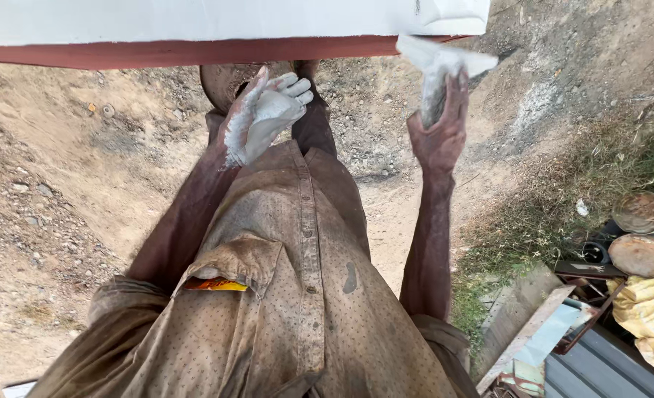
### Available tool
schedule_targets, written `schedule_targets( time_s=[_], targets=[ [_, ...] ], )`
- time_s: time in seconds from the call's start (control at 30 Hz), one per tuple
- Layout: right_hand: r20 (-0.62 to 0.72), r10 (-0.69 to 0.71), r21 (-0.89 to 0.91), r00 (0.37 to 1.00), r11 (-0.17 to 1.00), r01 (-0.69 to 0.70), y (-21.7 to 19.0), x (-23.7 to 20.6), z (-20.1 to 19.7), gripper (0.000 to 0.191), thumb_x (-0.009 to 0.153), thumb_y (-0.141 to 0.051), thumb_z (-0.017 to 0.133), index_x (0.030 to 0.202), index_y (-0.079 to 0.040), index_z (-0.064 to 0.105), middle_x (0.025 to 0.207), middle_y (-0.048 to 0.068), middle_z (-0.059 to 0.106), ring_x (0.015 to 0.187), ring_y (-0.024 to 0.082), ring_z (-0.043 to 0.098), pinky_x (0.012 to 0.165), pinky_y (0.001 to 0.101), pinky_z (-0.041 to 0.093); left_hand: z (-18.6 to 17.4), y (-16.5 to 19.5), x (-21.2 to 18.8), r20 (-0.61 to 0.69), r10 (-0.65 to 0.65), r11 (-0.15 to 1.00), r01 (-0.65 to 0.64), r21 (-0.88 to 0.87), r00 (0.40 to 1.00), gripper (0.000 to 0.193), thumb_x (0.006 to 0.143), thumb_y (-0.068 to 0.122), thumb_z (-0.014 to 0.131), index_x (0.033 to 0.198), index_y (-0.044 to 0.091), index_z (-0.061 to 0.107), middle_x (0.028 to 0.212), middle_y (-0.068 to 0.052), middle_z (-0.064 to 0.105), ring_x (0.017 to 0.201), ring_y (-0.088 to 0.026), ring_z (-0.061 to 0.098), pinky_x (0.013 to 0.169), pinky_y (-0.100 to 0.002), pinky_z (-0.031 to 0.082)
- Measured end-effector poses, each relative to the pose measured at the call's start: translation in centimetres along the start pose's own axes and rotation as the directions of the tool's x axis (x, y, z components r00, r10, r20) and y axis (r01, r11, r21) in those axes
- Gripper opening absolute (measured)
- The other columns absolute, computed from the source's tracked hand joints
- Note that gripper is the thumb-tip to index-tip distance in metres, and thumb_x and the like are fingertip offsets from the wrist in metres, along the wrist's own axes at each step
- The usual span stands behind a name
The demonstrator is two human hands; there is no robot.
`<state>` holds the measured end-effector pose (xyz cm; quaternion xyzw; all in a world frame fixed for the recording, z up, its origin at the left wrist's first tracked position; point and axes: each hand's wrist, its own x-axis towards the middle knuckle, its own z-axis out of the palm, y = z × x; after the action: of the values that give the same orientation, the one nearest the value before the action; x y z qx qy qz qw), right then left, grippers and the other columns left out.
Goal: The person scoops wet plaster from a basin using a trowel, then applies and smooths it onto the top edge of a red and white rectangular structure. The person repeatedly adds plaster and smooths the surface to create an even finish.
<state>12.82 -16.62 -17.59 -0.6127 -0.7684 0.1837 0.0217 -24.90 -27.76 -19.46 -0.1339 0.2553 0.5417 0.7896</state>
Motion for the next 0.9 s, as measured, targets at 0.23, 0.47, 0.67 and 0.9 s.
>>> schedule_targets(
  time_s=[0.23, 0.47, 0.67, 0.9],
  targets=[
    [0.058, -0.183, -0.133, 0.981, 0.973, 0.189, -1.0, 5.5, -1.1, 0.094, 0.09, -0.017, 0.074, 0.17, -0.01, 0.025, 0.174, 0.015, 0.027, 0.159, 0.036, 0.036, 0.116, 0.0529, 0.056, -0.4, 0.7, -0.6, -0.03, 0.025, 1.0, -0.026, -0.017, 0.999, 0.087, 0.1, 0.052, 0.063, 0.156, -0.006, 0.03, 0.16, -0.029, 0.041, 0.15, -0.037, 0.046, 0.125, -0.047, 0.045],
    [0.218, -0.037, -0.153, 0.975, 0.986, 0.071, -3.6, 2.2, -3.8, 0.084, 0.086, -0.021, 0.074, 0.161, -0.01, 0.038, 0.171, 0.014, 0.03, 0.154, 0.038, 0.037, 0.105, 0.0544, 0.058, -0.4, 0.5, -1.0, 0.004, -0.009, 1.0, 0.009, -0.016, 1.0, 0.089, 0.099, 0.053, 0.062, 0.157, -0.006, 0.027, 0.163, -0.027, 0.036, 0.152, -0.038, 0.041, 0.126, -0.045, 0.041],
    [0.168, -0.095, -0.136, 0.981, 0.984, 0.118, -3.0, 6.0, -4.7, 0.084, 0.093, -0.019, 0.071, 0.167, -0.008, 0.034, 0.173, 0.017, 0.031, 0.155, 0.038, 0.042, 0.107, 0.0566, 0.059, -0.3, 0.2, -1.0, 0.023, 0.029, 0.999, -0.028, -0.021, 0.999, 0.093, 0.101, 0.053, 0.062, 0.158, -0.01, 0.023, 0.164, -0.032, 0.032, 0.154, -0.04, 0.038, 0.129, -0.048, 0.036],
    [0.204, -0.082, -0.102, 0.975, 0.989, 0.105, -3.5, 7.4, -3.4, 0.093, 0.089, -0.021, 0.075, 0.168, -0.008, 0.028, 0.173, 0.019, 0.028, 0.15, 0.038, 0.043, 0.101, 0.0563, 0.059, -1.0, 1.0, -1.9, -0.001, 0.062, 0.997, -0.062, -0.055, 0.998, 0.092, 0.103, 0.053, 0.058, 0.16, -0.008, 0.02, 0.163, -0.03, 0.035, 0.15, -0.038, 0.043, 0.127, -0.047, 0.037]
  ],
)
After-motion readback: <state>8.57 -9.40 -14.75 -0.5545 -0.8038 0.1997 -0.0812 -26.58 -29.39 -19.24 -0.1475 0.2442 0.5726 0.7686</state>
